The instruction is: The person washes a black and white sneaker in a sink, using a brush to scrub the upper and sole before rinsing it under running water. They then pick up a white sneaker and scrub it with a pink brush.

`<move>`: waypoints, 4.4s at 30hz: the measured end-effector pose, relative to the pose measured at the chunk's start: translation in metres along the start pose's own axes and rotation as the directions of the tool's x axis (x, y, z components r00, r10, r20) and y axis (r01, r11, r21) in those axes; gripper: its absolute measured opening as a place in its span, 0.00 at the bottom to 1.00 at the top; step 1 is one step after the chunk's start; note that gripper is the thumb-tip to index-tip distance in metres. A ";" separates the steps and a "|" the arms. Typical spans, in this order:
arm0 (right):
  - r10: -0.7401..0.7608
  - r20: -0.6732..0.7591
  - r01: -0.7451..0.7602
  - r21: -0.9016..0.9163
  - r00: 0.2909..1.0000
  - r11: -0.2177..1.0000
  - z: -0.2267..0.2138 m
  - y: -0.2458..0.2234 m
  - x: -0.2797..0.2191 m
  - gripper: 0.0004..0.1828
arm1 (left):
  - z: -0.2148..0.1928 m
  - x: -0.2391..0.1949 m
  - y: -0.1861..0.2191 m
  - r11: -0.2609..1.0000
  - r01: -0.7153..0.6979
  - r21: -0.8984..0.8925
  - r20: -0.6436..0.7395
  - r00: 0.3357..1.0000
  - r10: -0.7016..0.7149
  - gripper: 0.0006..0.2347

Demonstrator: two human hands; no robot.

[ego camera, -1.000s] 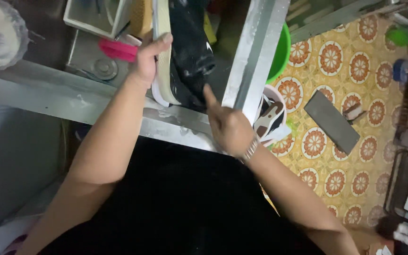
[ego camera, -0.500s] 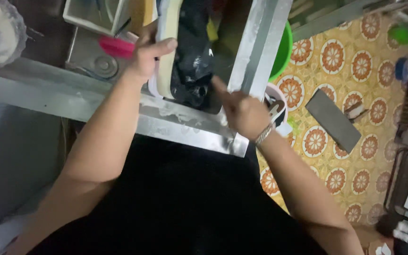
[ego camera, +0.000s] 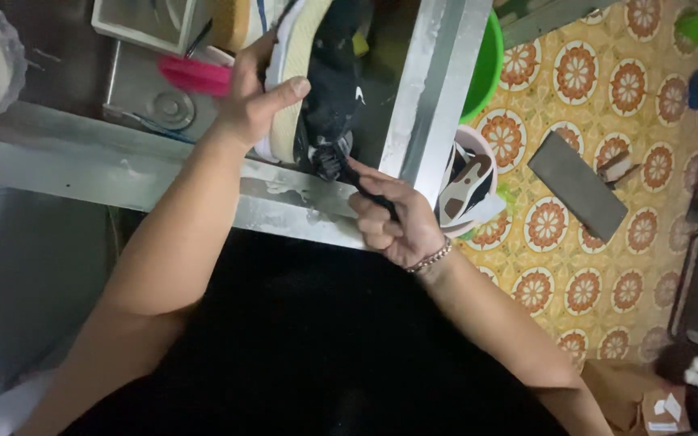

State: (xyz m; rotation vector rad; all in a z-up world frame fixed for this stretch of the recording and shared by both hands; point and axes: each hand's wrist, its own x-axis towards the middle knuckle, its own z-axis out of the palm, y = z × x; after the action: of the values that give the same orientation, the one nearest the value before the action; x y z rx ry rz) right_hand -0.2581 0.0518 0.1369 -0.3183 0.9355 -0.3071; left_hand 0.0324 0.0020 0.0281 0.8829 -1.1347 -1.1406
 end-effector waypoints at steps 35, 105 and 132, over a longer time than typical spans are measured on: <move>-0.365 -0.082 -0.297 -0.756 0.927 -0.583 0.049 -0.063 0.059 0.16 | -0.032 -0.003 0.004 0.558 -0.094 -0.824 -0.223 0.960 -0.167 0.30; -0.621 0.389 0.022 -0.858 0.680 -0.513 -0.023 0.010 -0.030 0.18 | 0.026 -0.020 -0.058 0.981 0.082 -0.177 -0.221 0.968 -0.121 0.18; -0.632 0.411 0.044 -0.858 0.657 -0.512 0.002 0.006 -0.021 0.11 | 0.035 -0.007 -0.049 0.982 0.127 -0.139 -0.132 0.981 -0.145 0.22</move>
State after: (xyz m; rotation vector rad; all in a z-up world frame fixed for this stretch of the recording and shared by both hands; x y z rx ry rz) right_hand -0.2680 0.0662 0.1508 -2.5761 1.2310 -0.1871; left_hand -0.0129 -0.0012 -0.0125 0.9361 -0.8846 -1.2290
